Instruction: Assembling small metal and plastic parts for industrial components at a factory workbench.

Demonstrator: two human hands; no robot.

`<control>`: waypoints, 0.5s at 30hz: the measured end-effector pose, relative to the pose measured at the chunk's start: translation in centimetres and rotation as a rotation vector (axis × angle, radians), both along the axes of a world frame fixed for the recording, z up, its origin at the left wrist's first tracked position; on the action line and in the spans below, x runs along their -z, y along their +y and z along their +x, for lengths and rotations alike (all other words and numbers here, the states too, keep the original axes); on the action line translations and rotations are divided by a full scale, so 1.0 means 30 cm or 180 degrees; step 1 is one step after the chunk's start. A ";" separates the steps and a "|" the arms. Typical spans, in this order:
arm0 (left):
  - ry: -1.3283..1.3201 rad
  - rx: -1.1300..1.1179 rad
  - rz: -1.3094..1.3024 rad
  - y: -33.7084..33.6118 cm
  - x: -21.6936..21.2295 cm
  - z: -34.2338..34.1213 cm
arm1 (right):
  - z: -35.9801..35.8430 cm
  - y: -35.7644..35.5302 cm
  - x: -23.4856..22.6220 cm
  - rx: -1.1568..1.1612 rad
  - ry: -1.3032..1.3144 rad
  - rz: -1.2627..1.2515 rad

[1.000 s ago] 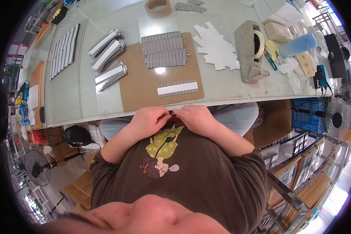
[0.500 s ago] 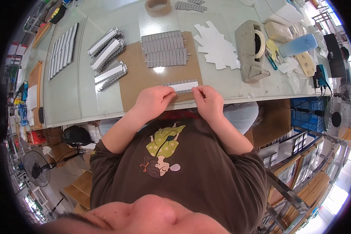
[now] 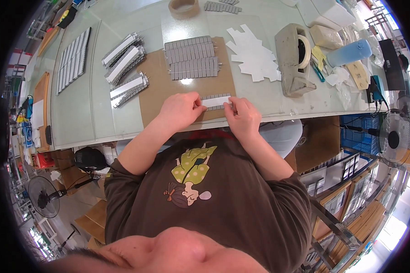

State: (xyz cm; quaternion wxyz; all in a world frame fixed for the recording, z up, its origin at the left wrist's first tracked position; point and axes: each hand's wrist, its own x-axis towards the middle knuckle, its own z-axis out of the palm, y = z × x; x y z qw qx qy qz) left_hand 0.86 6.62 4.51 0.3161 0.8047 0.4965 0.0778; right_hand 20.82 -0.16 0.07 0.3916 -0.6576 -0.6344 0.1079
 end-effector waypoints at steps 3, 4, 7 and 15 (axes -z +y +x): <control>0.0070 -0.0044 -0.0075 0.001 -0.004 0.001 | 0.013 -0.001 0.015 -0.0294 -0.0615 0.0563; 0.0059 -0.0054 -0.0074 0.001 -0.004 0.001 | 0.015 -0.007 0.008 -0.0302 -0.0611 0.0563; 0.0067 -0.0112 -0.0184 0.005 -0.006 0.001 | 0.030 -0.048 -0.001 -0.0899 -0.1052 0.0613; 0.0091 -0.0199 -0.0241 0.000 -0.009 -0.014 | 0.076 -0.076 0.034 -0.0656 -0.1152 0.0377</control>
